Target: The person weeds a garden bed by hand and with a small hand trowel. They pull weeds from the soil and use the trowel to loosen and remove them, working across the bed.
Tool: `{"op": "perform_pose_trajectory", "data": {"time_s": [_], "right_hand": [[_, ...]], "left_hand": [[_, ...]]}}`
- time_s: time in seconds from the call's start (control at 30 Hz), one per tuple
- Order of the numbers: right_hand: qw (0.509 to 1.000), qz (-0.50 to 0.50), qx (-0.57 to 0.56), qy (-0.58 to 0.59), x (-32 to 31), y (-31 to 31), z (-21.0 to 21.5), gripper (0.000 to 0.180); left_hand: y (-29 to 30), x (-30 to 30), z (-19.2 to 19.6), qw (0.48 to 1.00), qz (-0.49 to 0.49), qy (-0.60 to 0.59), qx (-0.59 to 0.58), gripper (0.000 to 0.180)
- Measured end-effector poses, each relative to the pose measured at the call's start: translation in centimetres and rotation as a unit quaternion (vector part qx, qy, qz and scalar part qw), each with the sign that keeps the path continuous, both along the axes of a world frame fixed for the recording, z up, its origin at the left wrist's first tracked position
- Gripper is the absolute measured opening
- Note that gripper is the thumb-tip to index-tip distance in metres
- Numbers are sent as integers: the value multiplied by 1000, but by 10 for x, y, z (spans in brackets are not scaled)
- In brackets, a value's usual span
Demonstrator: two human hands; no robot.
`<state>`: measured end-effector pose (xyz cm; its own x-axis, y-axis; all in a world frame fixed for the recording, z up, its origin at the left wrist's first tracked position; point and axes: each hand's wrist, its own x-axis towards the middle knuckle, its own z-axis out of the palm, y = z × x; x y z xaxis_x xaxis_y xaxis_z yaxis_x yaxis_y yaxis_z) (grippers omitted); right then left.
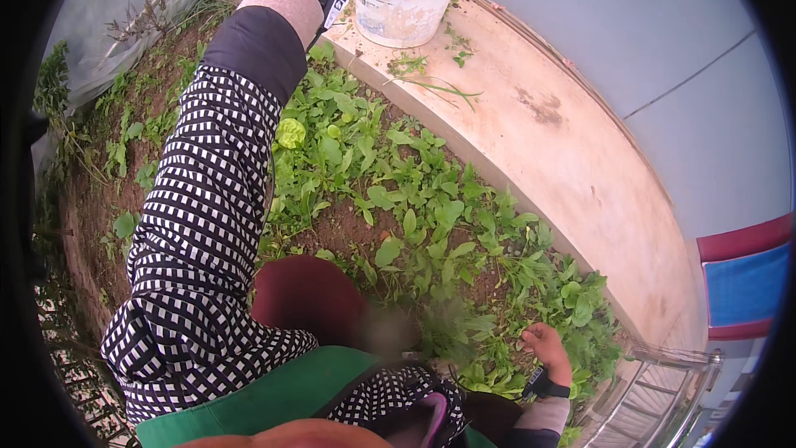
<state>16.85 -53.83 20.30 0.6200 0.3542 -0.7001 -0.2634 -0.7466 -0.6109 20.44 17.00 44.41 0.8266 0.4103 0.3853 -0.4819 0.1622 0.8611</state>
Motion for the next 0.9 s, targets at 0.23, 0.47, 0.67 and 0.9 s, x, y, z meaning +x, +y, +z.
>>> {"op": "perform_pose_trajectory", "data": {"time_s": [0.23, 0.47, 0.67, 0.9], "right_hand": [[999, -23, -39, 3, -7, -17, 8, 12], [997, -9, -72, 23, -7, -8, 2, 14], [996, 20, -83, 21, -3, 19, 0, 14], [992, 23, -122, 29, -4, 33, -1, 12]], "left_hand": [[0, -118, -187, 897, 273, 284, 198, 18], [-48, -299, -411, 765, 184, 539, 301, 22], [-112, -294, -451, 675, 48, 566, 472, 40], [-193, -306, -435, 661, -82, 546, 509, 56]]}}
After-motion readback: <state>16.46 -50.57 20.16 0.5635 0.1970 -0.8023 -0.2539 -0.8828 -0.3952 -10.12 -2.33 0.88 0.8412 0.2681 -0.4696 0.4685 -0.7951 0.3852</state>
